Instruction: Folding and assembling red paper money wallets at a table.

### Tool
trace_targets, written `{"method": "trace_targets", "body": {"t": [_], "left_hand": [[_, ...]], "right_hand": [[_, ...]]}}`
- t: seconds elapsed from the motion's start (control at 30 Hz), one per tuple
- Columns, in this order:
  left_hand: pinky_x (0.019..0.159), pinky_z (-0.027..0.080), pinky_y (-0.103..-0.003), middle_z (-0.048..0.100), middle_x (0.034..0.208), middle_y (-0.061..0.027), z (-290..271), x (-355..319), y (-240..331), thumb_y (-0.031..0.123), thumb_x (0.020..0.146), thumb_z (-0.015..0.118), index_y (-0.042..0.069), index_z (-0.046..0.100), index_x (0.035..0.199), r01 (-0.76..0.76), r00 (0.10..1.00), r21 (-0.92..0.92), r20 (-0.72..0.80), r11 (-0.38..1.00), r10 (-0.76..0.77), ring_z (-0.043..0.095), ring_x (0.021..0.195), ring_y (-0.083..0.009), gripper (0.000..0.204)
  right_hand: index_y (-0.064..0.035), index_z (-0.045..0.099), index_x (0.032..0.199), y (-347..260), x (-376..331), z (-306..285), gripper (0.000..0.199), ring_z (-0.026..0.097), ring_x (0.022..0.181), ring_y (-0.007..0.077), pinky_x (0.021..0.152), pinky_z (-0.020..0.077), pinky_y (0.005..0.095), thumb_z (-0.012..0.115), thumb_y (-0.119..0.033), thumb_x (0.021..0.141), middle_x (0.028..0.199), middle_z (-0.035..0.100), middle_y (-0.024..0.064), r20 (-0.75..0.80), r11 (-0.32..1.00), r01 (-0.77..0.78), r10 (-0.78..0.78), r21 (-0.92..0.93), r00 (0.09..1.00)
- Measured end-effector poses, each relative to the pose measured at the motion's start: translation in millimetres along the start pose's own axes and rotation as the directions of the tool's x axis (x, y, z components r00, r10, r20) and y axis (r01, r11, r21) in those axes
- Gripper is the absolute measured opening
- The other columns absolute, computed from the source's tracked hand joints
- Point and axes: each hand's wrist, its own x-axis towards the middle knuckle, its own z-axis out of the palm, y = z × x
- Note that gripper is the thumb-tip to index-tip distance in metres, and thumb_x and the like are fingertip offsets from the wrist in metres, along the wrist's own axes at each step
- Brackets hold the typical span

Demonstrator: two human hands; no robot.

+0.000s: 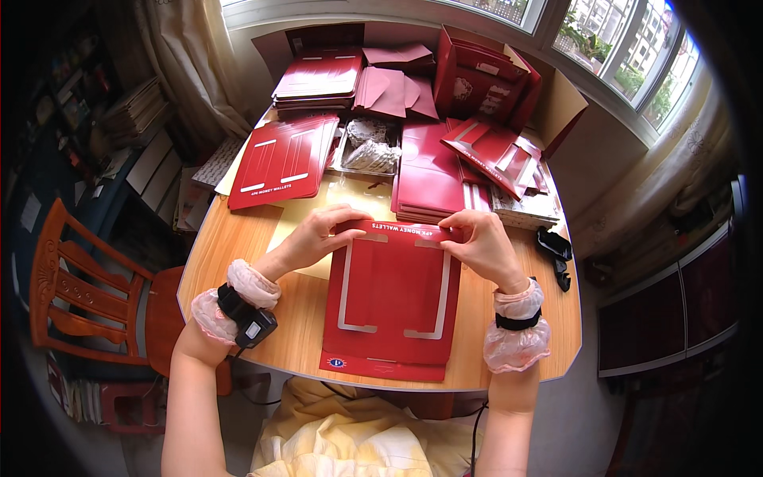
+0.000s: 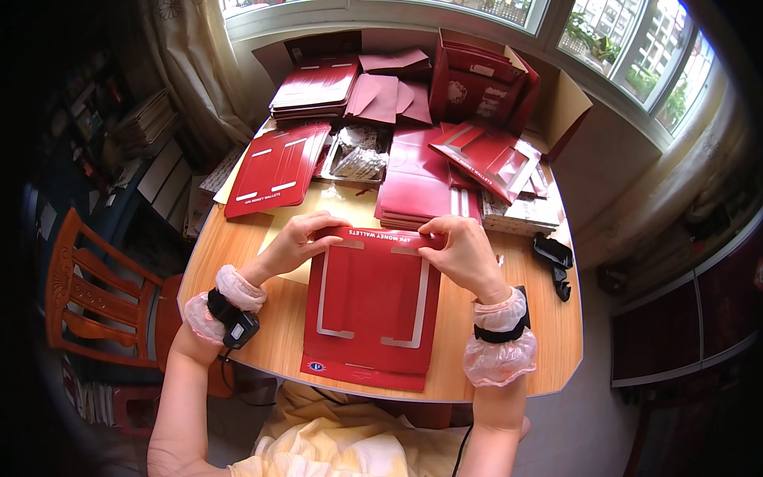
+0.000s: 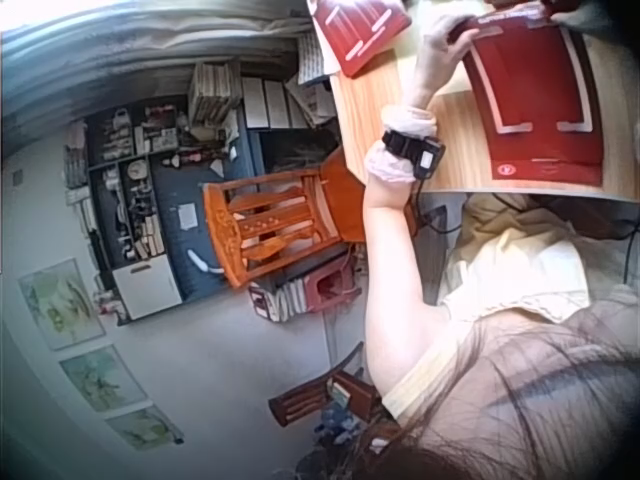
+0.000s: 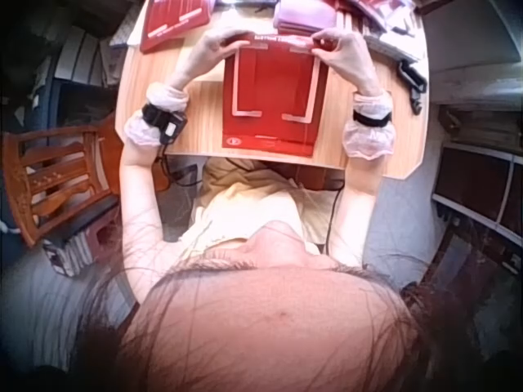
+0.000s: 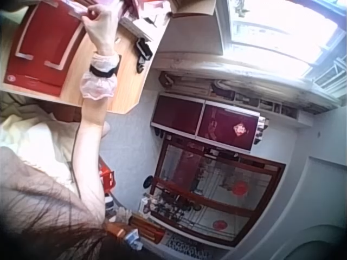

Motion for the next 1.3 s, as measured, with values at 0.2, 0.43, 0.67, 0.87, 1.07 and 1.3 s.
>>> {"method": "trace_targets", "body": {"t": [0.2, 0.43, 0.67, 0.87, 1.07, 1.3], "left_hand": [[0.082, 0.055, -0.033, 0.071, 0.108, -0.0124, -0.1, 2.0, 3.3, 0.012, 0.098, 0.069, 0.002, 0.067, 0.125, 0.022, 1.0, -0.01, 0.001, 1.0, -0.022, 0.068, 0.094, -0.023, 0.03], [0.08, 0.055, -0.031, 0.073, 0.108, -0.0103, -3.9, 0.3, -2.8, 0.016, 0.097, 0.072, 0.002, 0.069, 0.124, -0.009, 0.998, -0.017, 0.059, 1.0, 0.01, 0.067, 0.092, -0.0172, 0.03], [0.084, 0.054, -0.028, 0.072, 0.107, -0.0061, -12.2, 2.6, -1.9, 0.023, 0.101, 0.07, 0.003, 0.068, 0.13, 0.109, 0.978, -0.145, 0.193, 0.983, -0.08, 0.064, 0.095, -0.0106, 0.035], [0.085, 0.055, -0.031, 0.074, 0.11, -0.0084, -9.1, 4.7, 10.0, 0.025, 0.102, 0.068, 0.003, 0.068, 0.13, 0.139, 0.963, -0.227, 0.259, 0.964, -0.078, 0.067, 0.096, -0.0132, 0.036], [0.084, 0.058, -0.032, 0.071, 0.115, -0.0112, -9.9, 2.9, 21.8, 0.022, 0.099, 0.072, 0.007, 0.065, 0.138, 0.097, 0.934, -0.057, 0.351, 0.994, -0.071, 0.069, 0.097, -0.0178, 0.042], [0.094, 0.053, -0.036, 0.065, 0.117, -0.0129, -3.4, 1.0, 10.6, 0.022, 0.102, 0.067, 0.009, 0.058, 0.145, -0.081, 0.93, 0.033, 0.363, 0.996, 0.064, 0.064, 0.107, -0.0258, 0.045]], "right_hand": [[0.0045, 0.076, 0.1, 0.2, 0.3, -3.4, 0.027, 0.069, 0.075, 0.0202, 0.069, 0.0557, 0.0313, 0.08, -0.002, 0.074, 0.093, 0.074, 0.015, -0.022, 0.997, 0.06, -0.059, 0.048, 0.998], [0.0039, 0.075, 0.099, -4.4, 2.2, -1.3, 0.027, 0.069, 0.079, 0.0247, 0.073, 0.0548, 0.0334, 0.079, -0.003, 0.074, 0.092, 0.073, 0.0155, -0.036, 0.993, 0.12, -0.12, -0.019, 0.992], [0.003, 0.075, 0.099, -13.7, -0.3, -0.4, 0.026, 0.068, 0.078, 0.0258, 0.071, 0.0532, 0.0337, 0.078, -0.002, 0.073, 0.09, 0.072, 0.0144, -0.009, 0.995, 0.092, -0.093, -0.045, 0.996], [0.0028, 0.075, 0.099, -15.5, 0.8, 14.5, 0.027, 0.067, 0.077, 0.0254, 0.07, 0.0521, 0.0337, 0.079, -0.001, 0.073, 0.092, 0.072, 0.0136, 0.018, 0.988, 0.152, -0.152, 0.017, 0.988], [0.0027, 0.075, 0.099, -22.4, 1.4, 20.7, 0.026, 0.067, 0.079, 0.0272, 0.072, 0.0527, 0.036, 0.079, -0.002, 0.074, 0.091, 0.07, 0.0141, 0.062, 0.992, 0.127, -0.126, -0.002, 0.99], [0.0025, 0.074, 0.096, -13.0, 2.9, 25.0, 0.023, 0.069, 0.08, 0.0286, 0.073, 0.0544, 0.0372, 0.079, -0.004, 0.075, 0.089, 0.07, 0.015, 0.085, 0.992, 0.124, -0.122, -0.021, 0.989]]}}
